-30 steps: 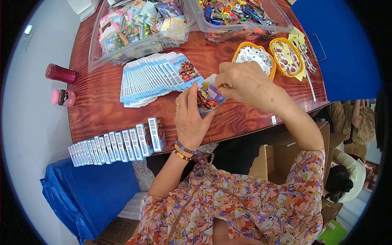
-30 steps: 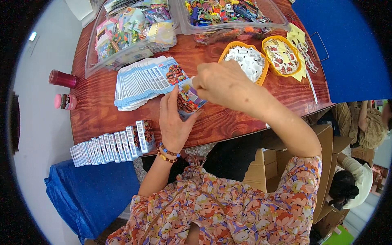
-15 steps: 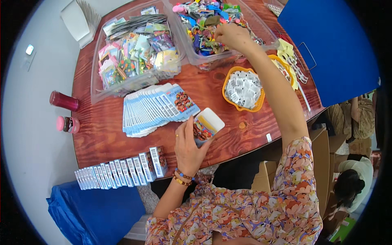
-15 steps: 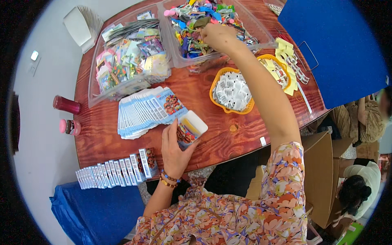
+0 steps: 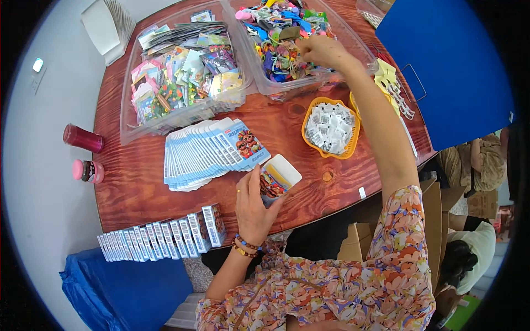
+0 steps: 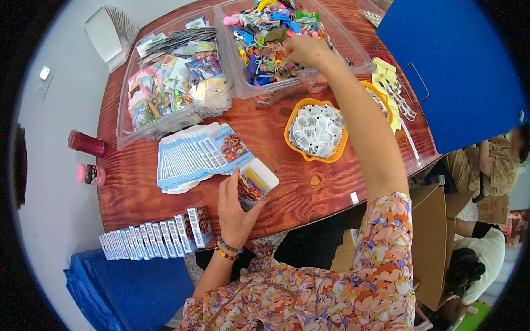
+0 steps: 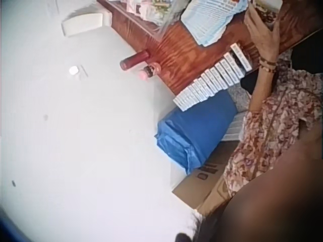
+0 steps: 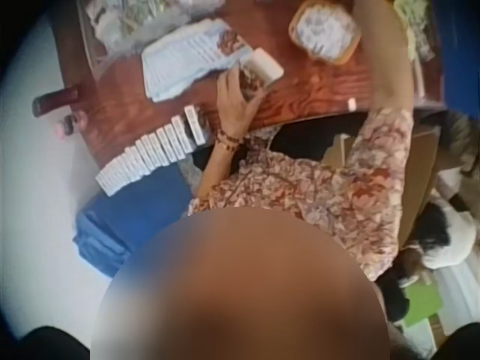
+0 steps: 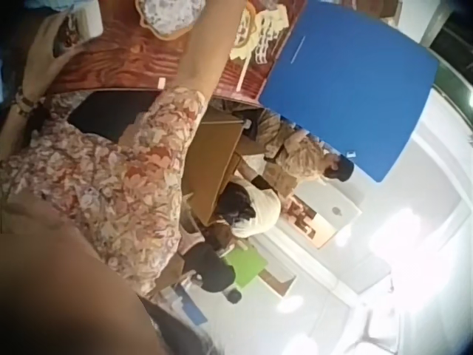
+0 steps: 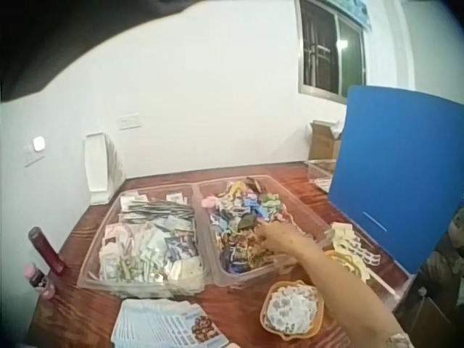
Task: Packaging small toys into plastic cups and applying labels or small cardboard boxes.
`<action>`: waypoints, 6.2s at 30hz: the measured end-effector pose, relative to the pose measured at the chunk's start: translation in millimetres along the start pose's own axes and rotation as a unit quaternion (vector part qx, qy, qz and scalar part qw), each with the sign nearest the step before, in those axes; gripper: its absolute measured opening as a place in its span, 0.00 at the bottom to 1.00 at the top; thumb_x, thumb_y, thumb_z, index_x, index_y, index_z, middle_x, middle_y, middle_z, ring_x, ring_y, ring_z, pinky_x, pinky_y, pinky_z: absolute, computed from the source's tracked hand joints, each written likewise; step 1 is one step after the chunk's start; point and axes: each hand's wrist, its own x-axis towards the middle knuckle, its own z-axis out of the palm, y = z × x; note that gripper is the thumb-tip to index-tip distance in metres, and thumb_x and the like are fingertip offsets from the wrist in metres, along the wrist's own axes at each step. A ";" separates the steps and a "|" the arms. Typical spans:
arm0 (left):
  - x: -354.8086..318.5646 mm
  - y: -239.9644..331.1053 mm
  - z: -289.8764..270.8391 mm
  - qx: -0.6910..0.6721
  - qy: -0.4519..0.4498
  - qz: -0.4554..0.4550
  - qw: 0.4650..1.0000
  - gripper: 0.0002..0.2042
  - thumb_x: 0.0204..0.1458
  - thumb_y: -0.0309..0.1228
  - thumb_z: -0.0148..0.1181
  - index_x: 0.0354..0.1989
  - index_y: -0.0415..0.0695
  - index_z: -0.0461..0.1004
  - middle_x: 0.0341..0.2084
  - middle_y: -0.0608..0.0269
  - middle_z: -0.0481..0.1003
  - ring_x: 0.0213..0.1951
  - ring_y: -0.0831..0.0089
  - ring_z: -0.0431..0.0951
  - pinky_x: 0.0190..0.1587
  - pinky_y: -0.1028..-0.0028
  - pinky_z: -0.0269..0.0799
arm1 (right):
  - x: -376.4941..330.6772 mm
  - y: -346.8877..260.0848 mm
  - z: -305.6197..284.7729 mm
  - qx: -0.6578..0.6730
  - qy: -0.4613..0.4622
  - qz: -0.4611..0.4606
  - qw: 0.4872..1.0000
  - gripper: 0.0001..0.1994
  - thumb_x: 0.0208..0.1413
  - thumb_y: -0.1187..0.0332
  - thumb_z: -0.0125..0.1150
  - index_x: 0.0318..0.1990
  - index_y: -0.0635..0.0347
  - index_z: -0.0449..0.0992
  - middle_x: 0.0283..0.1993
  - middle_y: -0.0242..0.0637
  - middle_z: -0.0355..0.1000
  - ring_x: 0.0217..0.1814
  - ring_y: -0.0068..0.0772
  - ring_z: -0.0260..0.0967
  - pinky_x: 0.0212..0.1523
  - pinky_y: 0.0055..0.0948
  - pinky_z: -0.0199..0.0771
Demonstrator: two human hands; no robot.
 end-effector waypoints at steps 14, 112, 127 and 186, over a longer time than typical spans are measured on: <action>0.5 0.4 7.0 -0.004 -0.004 -0.001 1.000 0.42 0.43 0.33 0.77 0.68 0.37 0.61 0.53 0.44 0.69 0.55 0.47 0.71 0.55 0.56 0.70 | -20.7 0.2 -7.8 0.182 0.024 -0.016 0.983 0.11 0.56 0.59 0.60 0.39 0.54 0.84 0.32 0.37 0.80 0.32 0.34 0.79 0.37 0.36 0.75; 10.6 25.8 36.8 0.094 -0.028 0.046 0.994 0.43 0.41 0.36 0.77 0.68 0.42 0.62 0.52 0.50 0.69 0.53 0.51 0.72 0.47 0.57 0.75 | -209.4 -105.6 16.2 0.117 -0.168 -0.088 0.975 0.10 0.56 0.65 0.56 0.32 0.62 0.80 0.26 0.46 0.76 0.29 0.52 0.75 0.36 0.46 0.73; 8.1 14.4 32.6 0.056 -0.012 0.027 0.998 0.43 0.44 0.39 0.76 0.69 0.41 0.61 0.55 0.44 0.69 0.56 0.45 0.70 0.55 0.53 0.70 | -198.0 -29.8 5.7 0.274 0.042 -0.023 0.961 0.12 0.61 0.64 0.57 0.41 0.63 0.81 0.28 0.42 0.77 0.30 0.37 0.77 0.33 0.37 0.74; -27.1 -5.6 29.8 -0.004 0.096 -0.006 0.995 0.44 0.37 0.38 0.79 0.64 0.38 0.62 0.52 0.48 0.70 0.52 0.48 0.72 0.51 0.54 0.69 | -240.2 -158.6 37.1 0.103 0.072 -0.123 0.984 0.06 0.58 0.66 0.63 0.34 0.59 0.81 0.25 0.41 0.76 0.29 0.39 0.78 0.30 0.35 0.76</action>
